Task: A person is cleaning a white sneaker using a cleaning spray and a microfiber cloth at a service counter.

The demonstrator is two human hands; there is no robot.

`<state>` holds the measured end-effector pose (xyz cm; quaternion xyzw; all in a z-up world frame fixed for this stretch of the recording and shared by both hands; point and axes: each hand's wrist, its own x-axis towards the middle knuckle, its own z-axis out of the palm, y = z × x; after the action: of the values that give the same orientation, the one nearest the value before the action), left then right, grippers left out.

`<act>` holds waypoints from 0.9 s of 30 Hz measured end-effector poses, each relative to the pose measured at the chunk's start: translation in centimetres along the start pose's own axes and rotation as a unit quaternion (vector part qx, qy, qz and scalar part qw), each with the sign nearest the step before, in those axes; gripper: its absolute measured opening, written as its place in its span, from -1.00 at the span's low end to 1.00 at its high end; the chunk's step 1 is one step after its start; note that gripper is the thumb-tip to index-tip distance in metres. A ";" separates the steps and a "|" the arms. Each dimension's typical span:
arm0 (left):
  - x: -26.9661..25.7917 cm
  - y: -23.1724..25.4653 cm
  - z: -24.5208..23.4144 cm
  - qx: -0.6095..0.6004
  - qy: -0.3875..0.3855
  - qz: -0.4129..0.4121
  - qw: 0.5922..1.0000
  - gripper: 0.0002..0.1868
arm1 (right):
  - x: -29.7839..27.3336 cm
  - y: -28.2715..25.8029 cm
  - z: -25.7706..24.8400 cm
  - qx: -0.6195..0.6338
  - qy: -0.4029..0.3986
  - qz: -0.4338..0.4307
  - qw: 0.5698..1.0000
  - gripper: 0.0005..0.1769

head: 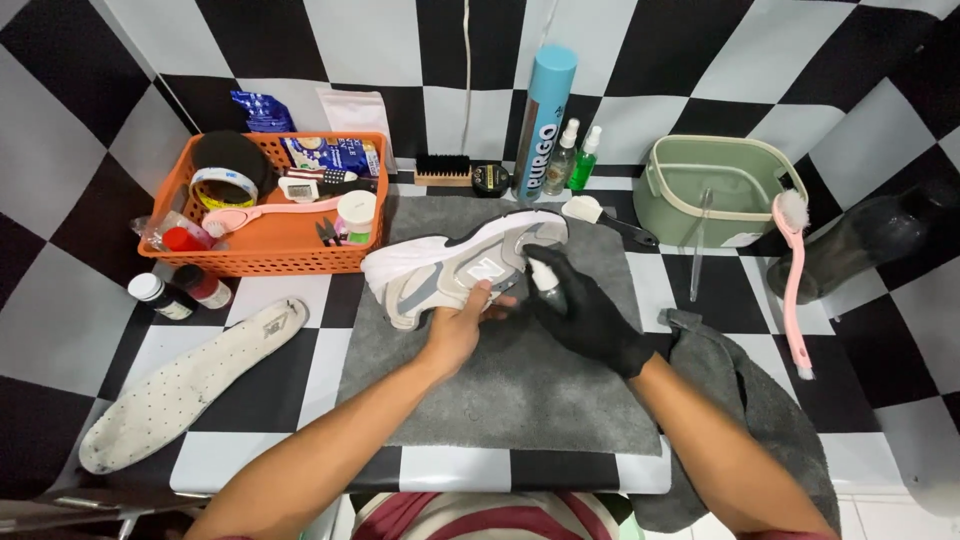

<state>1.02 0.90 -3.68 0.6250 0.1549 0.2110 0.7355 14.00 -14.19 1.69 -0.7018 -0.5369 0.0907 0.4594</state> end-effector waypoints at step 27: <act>-0.6 0.9 0.0 0.045 -0.003 0.010 0.999 -0.59 | -0.2 -0.3 1.6 -0.032 -0.071 0.036 0.996 -0.41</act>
<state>0.41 0.71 -2.86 0.6594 0.1562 0.2093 0.7050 12.72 -13.48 0.99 -0.7269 -0.5449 0.1394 0.3940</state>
